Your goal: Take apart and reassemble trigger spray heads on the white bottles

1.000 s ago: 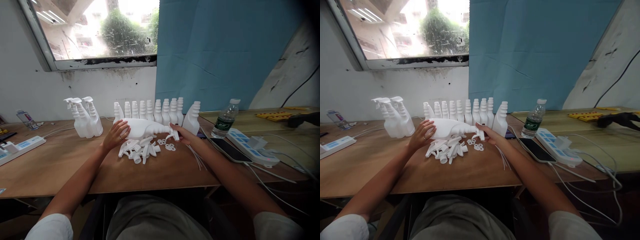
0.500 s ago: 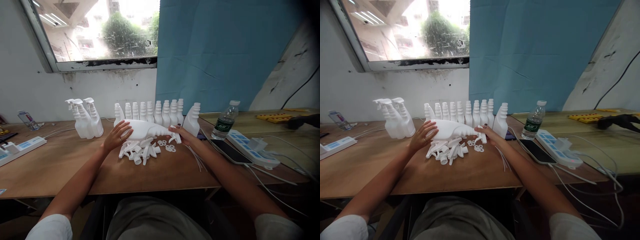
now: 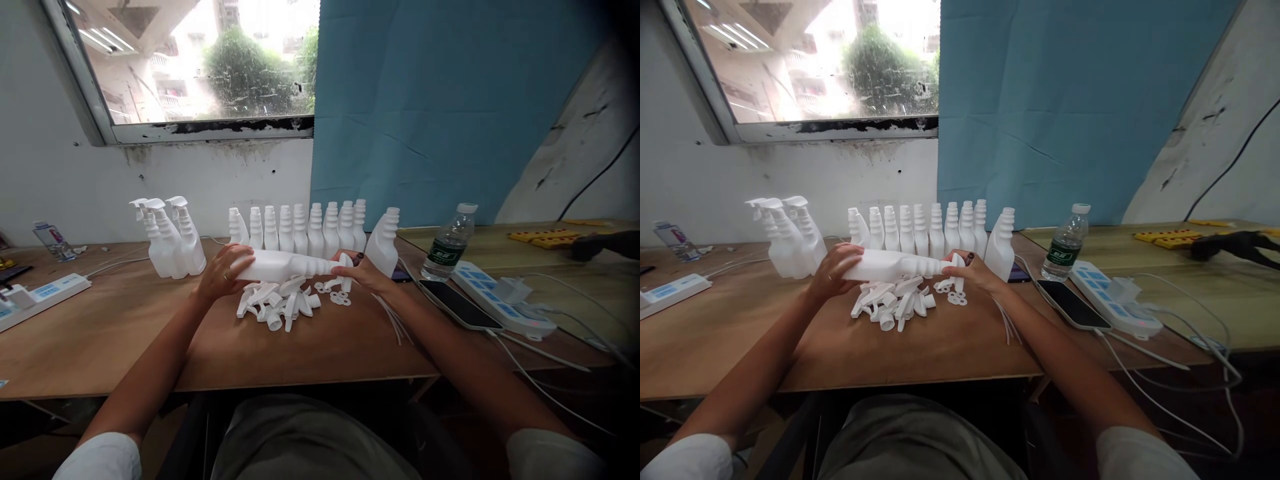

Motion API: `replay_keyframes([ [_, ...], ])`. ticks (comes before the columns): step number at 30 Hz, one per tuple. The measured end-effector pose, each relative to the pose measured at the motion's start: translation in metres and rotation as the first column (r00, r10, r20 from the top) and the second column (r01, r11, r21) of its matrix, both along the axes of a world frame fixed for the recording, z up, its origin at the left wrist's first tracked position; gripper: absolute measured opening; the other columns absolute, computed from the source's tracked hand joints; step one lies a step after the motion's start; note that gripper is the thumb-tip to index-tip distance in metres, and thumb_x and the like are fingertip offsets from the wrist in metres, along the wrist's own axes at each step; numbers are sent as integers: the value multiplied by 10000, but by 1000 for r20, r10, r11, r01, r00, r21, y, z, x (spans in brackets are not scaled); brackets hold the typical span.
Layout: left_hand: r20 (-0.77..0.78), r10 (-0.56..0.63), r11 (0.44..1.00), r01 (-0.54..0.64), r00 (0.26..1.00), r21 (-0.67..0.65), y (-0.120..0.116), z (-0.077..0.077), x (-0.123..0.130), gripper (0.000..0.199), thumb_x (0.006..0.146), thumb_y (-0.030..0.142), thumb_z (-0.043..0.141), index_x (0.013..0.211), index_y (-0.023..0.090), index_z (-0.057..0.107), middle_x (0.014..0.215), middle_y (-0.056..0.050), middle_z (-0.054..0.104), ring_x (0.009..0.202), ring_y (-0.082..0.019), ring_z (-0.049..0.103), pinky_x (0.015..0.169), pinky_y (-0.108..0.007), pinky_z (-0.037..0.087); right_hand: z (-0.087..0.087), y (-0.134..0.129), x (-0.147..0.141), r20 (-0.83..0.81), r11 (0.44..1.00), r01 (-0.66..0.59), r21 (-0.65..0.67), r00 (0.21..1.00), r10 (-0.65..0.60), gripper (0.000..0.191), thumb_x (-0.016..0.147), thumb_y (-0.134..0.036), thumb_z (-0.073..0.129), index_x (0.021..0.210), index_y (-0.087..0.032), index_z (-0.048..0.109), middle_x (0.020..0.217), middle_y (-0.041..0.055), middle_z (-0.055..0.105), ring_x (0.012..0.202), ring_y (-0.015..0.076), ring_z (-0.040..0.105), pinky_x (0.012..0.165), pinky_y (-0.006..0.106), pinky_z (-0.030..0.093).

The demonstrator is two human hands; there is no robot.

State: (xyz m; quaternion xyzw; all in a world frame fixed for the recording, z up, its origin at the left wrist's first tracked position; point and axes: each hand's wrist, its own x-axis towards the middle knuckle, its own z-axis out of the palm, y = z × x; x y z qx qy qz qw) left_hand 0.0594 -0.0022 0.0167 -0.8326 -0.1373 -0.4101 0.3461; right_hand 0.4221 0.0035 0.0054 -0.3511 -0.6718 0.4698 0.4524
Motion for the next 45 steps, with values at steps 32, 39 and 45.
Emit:
replay_keyframes([
  [32, 975, 133, 719, 694, -180, 30, 39, 7, -49, 404, 852, 479, 502, 1068, 138, 527, 1065, -56, 659, 1068, -166, 606, 911, -292, 520, -16, 11, -4, -373, 233, 580, 780, 731, -572, 338, 738, -256, 750, 921, -241, 466, 1010, 66, 650, 866, 206, 640, 590, 299, 459],
  [39, 973, 140, 732, 681, -184, 24, 41, 2, -45, 385, 834, 541, 555, 1021, 204, 547, 1107, -76, 643, 1120, -189, 604, 865, -299, 557, -18, 11, -4, -306, 293, 566, 771, 732, -608, 329, 727, -263, 751, 915, -231, 483, 982, 52, 638, 758, 170, 589, 597, 293, 442],
  [45, 983, 167, 769, 614, 80, -181, 44, -2, -42, 409, 748, 428, 697, 1037, 226, 489, 883, 0, 564, 892, -150, 634, 763, -312, 591, -19, 16, 0, -296, 319, 604, 731, 701, -649, 337, 723, -291, 742, 923, -232, 479, 1003, 44, 631, 702, 153, 549, 555, 278, 414],
])
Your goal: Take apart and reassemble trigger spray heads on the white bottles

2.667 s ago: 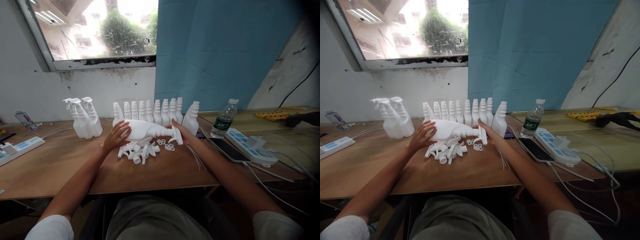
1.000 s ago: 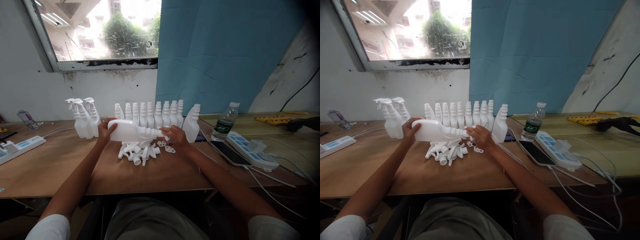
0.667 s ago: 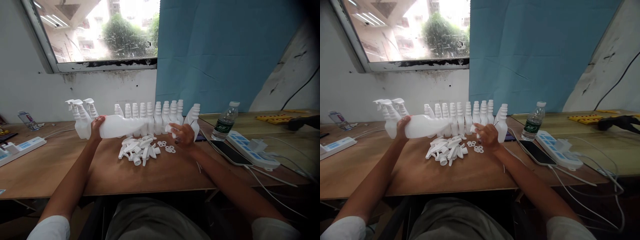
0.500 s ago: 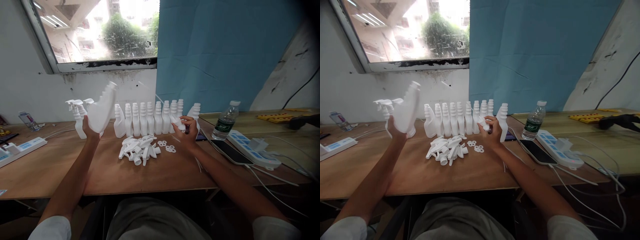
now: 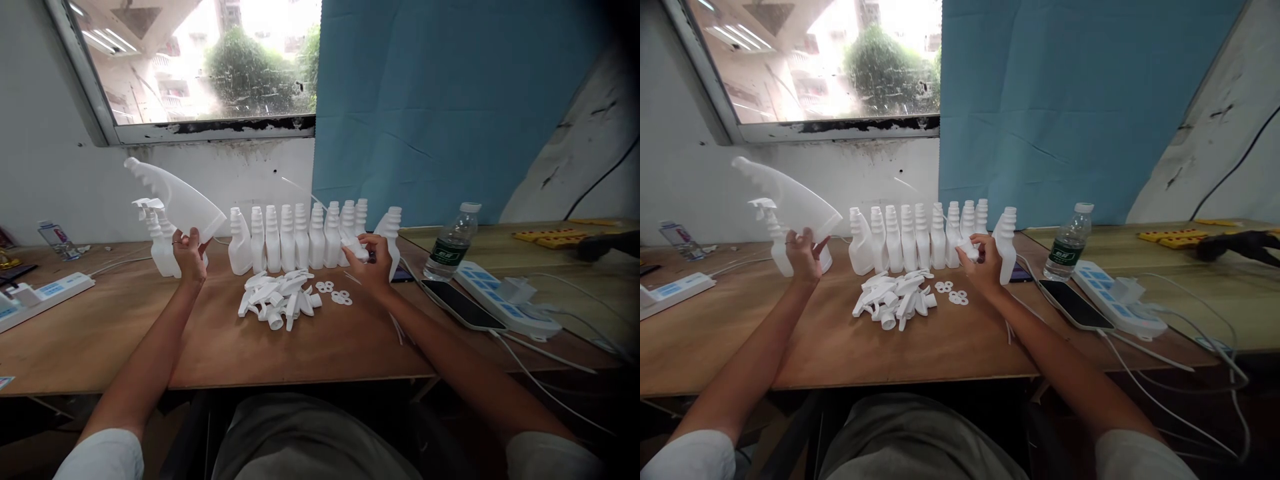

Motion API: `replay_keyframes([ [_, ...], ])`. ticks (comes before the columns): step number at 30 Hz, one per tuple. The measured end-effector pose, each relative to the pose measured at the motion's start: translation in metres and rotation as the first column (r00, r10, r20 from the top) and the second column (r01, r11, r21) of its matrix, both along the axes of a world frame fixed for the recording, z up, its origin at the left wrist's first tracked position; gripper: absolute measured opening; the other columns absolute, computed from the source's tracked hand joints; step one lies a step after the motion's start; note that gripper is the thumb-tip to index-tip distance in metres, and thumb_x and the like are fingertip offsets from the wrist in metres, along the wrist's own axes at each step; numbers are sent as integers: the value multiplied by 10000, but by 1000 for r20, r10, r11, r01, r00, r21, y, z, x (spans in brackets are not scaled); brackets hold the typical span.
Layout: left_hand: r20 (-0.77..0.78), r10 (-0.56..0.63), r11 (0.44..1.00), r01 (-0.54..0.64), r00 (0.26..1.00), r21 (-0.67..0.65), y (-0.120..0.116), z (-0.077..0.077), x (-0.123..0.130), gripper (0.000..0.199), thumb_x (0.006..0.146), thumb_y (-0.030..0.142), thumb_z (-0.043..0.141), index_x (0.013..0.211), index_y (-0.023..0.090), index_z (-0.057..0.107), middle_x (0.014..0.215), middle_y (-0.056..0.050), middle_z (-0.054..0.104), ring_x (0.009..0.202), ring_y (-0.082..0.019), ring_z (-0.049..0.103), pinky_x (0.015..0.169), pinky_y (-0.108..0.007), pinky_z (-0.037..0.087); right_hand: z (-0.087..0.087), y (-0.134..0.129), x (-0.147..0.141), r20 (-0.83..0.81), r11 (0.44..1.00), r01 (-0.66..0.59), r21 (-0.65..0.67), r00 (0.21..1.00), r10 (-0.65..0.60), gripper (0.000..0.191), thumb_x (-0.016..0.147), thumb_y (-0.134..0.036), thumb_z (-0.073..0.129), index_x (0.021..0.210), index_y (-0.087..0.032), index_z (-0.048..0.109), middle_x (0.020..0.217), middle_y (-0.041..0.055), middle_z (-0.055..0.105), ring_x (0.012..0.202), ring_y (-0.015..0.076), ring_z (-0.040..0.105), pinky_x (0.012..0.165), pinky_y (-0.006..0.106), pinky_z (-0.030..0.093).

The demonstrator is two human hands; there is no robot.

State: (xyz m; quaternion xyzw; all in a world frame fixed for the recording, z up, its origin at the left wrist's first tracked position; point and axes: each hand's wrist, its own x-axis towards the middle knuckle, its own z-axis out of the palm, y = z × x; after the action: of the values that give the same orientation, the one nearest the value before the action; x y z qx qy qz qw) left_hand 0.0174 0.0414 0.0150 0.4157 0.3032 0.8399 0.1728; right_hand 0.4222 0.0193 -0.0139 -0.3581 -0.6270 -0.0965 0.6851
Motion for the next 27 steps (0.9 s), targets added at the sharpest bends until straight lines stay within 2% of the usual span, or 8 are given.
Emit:
replay_keyframes([
  [2, -93, 121, 992, -123, 988, -15, 2, -4, -1, 421, 769, 375, 672, 1098, 218, 463, 868, 4, 562, 873, -140, 634, 786, -295, 569, 0, 1, 1, 0, 1000, 5, -14, 1000, -5, 334, 722, -294, 739, 922, -233, 478, 1002, 38, 630, 677, 144, 532, 543, 271, 402],
  [5, -282, 303, 947, -321, 910, -18, 3, -10, -4, 456, 784, 314, 637, 1166, 213, 407, 992, -38, 609, 910, -148, 651, 807, -270, 537, -1, 0, 1, 11, 999, 19, -36, 1000, -18, 340, 718, -308, 738, 922, -237, 477, 993, 27, 628, 658, 137, 514, 533, 264, 388],
  [8, -386, 359, 911, -409, 850, -53, 4, -18, -6, 452, 772, 302, 638, 1147, 201, 406, 1097, -89, 621, 909, -178, 667, 788, -283, 533, -2, 0, 1, 14, 998, 18, -54, 1000, -17, 344, 718, -320, 731, 939, -238, 480, 983, 19, 619, 647, 132, 503, 538, 263, 392],
  [10, -459, 343, 872, -459, 820, -170, 5, -26, -5, 452, 775, 316, 630, 1146, 193, 403, 1125, -115, 628, 904, -205, 675, 804, -314, 529, -3, 1, 1, 13, 998, 13, -61, 1000, -12, 347, 717, -314, 729, 960, -235, 494, 954, 11, 608, 635, 127, 501, 542, 262, 398],
  [14, -589, 238, 741, -537, 772, -404, 10, -46, -3, 447, 783, 360, 608, 1142, 190, 403, 1099, -139, 648, 983, -285, 662, 866, -396, 505, -5, 1, 2, 22, 997, 27, -76, 999, -25, 336, 717, -304, 729, 978, -230, 531, 853, -12, 578, 613, 123, 504, 535, 258, 396],
  [18, -626, 148, 717, -520, 765, -465, 14, -60, 0, 432, 764, 364, 624, 1092, 183, 408, 1062, -168, 647, 1036, -343, 636, 885, -446, 483, -1, -2, 2, 62, 998, 16, -62, 998, -12, 362, 745, -295, 698, 1075, -238, 560, 887, 4, 587, 641, 143, 519, 563, 279, 421],
  [21, -643, 85, 710, -499, 761, -497, 15, -64, 2, 450, 746, 339, 643, 1085, 190, 388, 1062, -165, 635, 1011, -336, 641, 870, -439, 488, 3, -5, 1, 137, 1000, 7, -25, 991, -4, 352, 777, -277, 658, 1121, -248, 589, 898, 22, 587, 688, 168, 526, 619, 314, 447],
  [27, -643, -8, 711, -449, 766, -542, 16, -67, 9, 455, 692, 290, 683, 1028, 184, 394, 1047, -152, 619, 997, -315, 638, 882, -432, 495, 5, -7, 1, 208, 1000, -20, -8, 978, 21, 165, 798, -267, 651, 960, -247, 626, 881, 35, 597, 711, 183, 538, 611, 317, 445],
])
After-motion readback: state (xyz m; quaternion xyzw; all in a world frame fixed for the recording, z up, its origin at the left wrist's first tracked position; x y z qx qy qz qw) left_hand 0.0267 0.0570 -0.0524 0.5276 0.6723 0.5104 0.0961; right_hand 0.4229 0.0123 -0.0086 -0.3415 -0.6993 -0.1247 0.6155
